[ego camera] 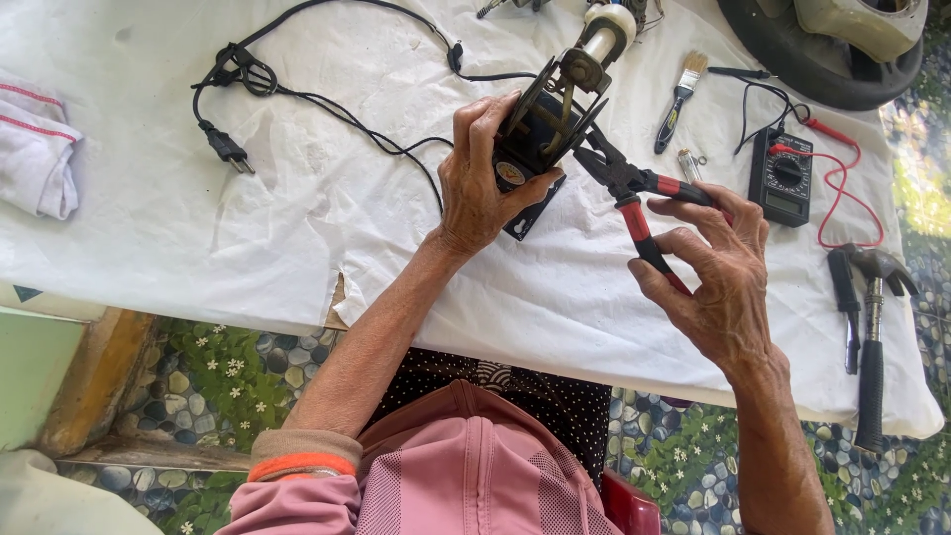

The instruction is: The person holds a black electrical device and uses a screwdriver to tighten a screw on its side. They briefly pick up a multimeter from the table before returning to the device. The person then uses pliers to adjust a component on the device.

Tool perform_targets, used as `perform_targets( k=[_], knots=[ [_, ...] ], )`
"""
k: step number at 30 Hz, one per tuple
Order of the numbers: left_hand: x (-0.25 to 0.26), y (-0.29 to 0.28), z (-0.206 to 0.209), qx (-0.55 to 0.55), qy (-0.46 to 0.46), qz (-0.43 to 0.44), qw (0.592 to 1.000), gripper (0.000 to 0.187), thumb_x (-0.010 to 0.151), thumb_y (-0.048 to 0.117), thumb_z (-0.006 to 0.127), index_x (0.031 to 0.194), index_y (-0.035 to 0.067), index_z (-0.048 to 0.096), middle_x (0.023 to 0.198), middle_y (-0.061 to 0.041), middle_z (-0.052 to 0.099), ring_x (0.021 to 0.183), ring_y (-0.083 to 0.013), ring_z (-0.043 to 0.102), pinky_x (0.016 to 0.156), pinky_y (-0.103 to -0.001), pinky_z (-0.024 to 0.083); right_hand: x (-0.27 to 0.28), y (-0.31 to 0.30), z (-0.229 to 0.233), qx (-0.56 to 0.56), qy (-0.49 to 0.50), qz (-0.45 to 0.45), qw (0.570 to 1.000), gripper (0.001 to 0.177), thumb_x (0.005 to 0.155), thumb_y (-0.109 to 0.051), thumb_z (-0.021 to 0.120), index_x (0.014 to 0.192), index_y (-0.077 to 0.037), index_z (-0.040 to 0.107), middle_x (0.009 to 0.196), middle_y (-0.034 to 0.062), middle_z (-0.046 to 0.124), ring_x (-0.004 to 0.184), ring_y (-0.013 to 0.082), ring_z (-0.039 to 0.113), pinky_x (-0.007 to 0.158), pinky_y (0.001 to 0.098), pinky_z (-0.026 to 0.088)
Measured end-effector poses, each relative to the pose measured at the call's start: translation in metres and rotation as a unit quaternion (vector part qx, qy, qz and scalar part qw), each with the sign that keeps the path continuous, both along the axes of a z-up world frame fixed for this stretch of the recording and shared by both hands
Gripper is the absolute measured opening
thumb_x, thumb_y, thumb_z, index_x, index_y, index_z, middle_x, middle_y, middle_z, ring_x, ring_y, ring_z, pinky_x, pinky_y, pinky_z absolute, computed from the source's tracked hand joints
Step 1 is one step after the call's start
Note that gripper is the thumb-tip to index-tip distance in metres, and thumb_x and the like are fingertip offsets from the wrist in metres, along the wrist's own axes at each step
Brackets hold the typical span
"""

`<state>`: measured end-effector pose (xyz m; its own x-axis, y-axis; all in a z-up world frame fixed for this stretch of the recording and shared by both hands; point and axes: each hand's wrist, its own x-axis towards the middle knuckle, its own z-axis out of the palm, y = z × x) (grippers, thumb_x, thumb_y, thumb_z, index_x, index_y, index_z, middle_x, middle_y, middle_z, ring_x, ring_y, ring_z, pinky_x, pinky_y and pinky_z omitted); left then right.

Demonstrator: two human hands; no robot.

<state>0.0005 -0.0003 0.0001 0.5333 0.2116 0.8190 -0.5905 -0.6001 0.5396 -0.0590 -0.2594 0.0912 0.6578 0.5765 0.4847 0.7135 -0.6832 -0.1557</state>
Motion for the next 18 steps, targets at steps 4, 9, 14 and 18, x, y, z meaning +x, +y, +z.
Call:
perform_targets(
  k=[4, 9, 14, 18],
  knots=[
    [-0.0007, 0.0001, -0.0004, -0.003, 0.005, -0.006, 1.000, 0.072, 0.094, 0.056, 0.074, 0.142, 0.012, 0.043, 0.135, -0.008, 0.051, 0.128, -0.0260, 0.062, 0.088, -0.037, 0.068, 0.0013, 0.0003, -0.0041, -0.001, -0.016, -0.005, 1.000, 0.015, 0.088, -0.017, 0.082, 0.087, -0.007, 0.071, 0.132, 0.0109, 0.071, 0.139, 0.0401, 0.047, 0.102, 0.0559, 0.034],
    [0.0002, -0.0002, -0.0020, 0.000, 0.010, 0.002, 1.000, 0.072, 0.093, 0.056, 0.075, 0.142, 0.013, 0.043, 0.135, -0.007, 0.052, 0.128, -0.0256, 0.062, 0.084, -0.038, 0.068, 0.0043, 0.0015, -0.0030, 0.008, -0.016, 0.009, 1.000, 0.015, 0.090, -0.014, 0.081, 0.089, -0.005, 0.069, 0.132, 0.0124, 0.071, 0.137, 0.0406, 0.048, 0.106, 0.0556, 0.035],
    [0.0005, -0.0004, -0.0023, -0.004, 0.016, -0.005, 1.000, 0.073, 0.093, 0.054, 0.076, 0.143, 0.013, 0.043, 0.136, -0.007, 0.051, 0.128, -0.0252, 0.062, 0.084, -0.037, 0.068, 0.0055, -0.0004, -0.0019, 0.005, -0.006, 0.017, 1.000, 0.015, 0.090, -0.014, 0.081, 0.091, -0.005, 0.070, 0.132, 0.0125, 0.071, 0.134, 0.0405, 0.050, 0.108, 0.0566, 0.035],
    [0.0010, 0.0002, -0.0018, 0.001, 0.006, 0.001, 1.000, 0.072, 0.093, 0.055, 0.076, 0.142, 0.012, 0.044, 0.135, -0.008, 0.051, 0.127, -0.0257, 0.062, 0.085, -0.037, 0.068, 0.0040, 0.0010, -0.0012, 0.003, -0.007, 0.013, 1.000, 0.016, 0.090, -0.014, 0.081, 0.087, -0.006, 0.068, 0.132, 0.0123, 0.071, 0.137, 0.0407, 0.049, 0.108, 0.0559, 0.035]
  ],
)
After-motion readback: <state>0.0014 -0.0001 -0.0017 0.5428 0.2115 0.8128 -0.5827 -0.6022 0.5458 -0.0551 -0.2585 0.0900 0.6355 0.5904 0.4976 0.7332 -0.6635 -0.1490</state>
